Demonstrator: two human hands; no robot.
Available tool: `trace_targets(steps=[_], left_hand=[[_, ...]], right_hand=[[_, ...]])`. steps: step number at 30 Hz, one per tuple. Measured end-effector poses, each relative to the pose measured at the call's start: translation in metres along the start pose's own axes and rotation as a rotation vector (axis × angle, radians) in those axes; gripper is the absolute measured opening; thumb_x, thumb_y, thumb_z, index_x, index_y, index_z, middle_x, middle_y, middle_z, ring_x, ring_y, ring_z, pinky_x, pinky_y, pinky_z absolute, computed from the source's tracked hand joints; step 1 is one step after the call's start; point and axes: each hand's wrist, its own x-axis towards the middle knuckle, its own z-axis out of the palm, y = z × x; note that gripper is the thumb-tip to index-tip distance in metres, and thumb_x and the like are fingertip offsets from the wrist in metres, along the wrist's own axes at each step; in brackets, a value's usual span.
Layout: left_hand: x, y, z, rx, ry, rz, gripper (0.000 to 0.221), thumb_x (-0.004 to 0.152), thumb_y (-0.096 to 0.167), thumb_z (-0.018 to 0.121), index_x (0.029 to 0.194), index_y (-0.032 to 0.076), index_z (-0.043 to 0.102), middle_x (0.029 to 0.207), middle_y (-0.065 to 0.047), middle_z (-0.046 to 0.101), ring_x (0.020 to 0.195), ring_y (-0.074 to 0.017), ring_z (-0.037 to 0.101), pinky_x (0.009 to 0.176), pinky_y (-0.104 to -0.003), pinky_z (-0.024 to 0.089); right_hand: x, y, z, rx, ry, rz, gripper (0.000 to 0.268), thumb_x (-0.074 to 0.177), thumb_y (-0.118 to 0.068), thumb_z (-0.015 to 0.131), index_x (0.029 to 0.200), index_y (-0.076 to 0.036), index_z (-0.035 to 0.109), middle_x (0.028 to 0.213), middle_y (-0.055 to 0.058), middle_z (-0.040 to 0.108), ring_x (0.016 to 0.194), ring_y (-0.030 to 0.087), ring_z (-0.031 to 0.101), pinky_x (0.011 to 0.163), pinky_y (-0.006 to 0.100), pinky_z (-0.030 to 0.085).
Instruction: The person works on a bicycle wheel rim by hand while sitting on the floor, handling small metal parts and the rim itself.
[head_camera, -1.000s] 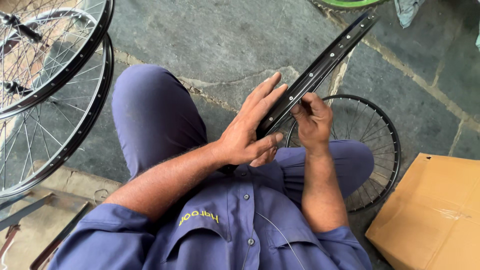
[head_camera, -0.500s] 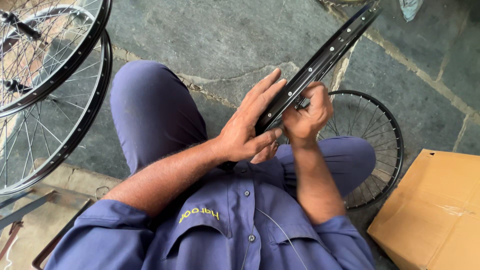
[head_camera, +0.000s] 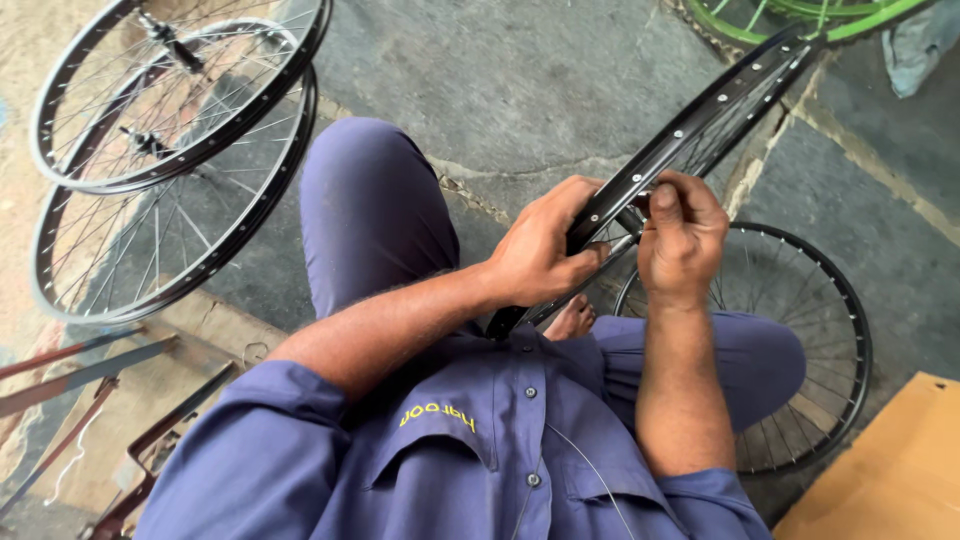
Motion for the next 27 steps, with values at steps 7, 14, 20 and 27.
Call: trace_targets(steps=[7,14,20,27], left_hand=[[0.014,0.016,0.022,0.124,-0.031,0.033,0.038,0.078,0.010,0.073,0.111,0.003,0.055,0.099,-0.017,0.055,0.092,-0.0365,0.060,0.079,-0.044,0.049],[0.072,0.041,0.038,0.325,-0.118,0.266,0.047,0.075,0.015,0.074,0.114,0.002,0.051,0.106,-0.018,0.056,0.101,-0.0422,0.059,0.083,-0.050,0.050],[0.170,0.033,0.022,0.617,-0.304,0.682,0.057,0.077,0.014,0.074,0.128,-0.001,0.053,0.124,-0.025,0.061,0.109,-0.0444,0.063,0.088,-0.049,0.054],[0.190,0.019,0.005,1.196,-0.232,-0.216,0.023,0.106,0.013,0.052,0.119,0.007,0.069,0.105,-0.019,0.076,0.089,-0.0259,0.075,0.073,-0.041,0.058]], right_hand=[[0.014,-0.012,-0.028,0.177,-0.213,0.041,0.016,0.108,-0.016,0.069,0.115,-0.003,0.064,0.109,0.009,0.072,0.097,0.017,0.069,0.094,0.031,0.057],[-0.001,-0.051,-0.082,0.111,0.171,-0.311,0.020,0.108,-0.014,0.075,0.117,-0.004,0.060,0.117,0.018,0.069,0.099,0.024,0.068,0.083,0.033,0.055],[-0.009,-0.083,-0.134,-0.074,0.418,-0.506,0.022,0.111,-0.021,0.070,0.115,-0.004,0.058,0.117,0.017,0.069,0.091,0.021,0.065,0.078,0.028,0.053],[-0.028,-0.092,-0.151,-0.161,0.451,-0.601,0.026,0.112,-0.024,0.072,0.120,-0.003,0.058,0.119,0.017,0.067,0.093,0.021,0.064,0.080,0.029,0.051]])
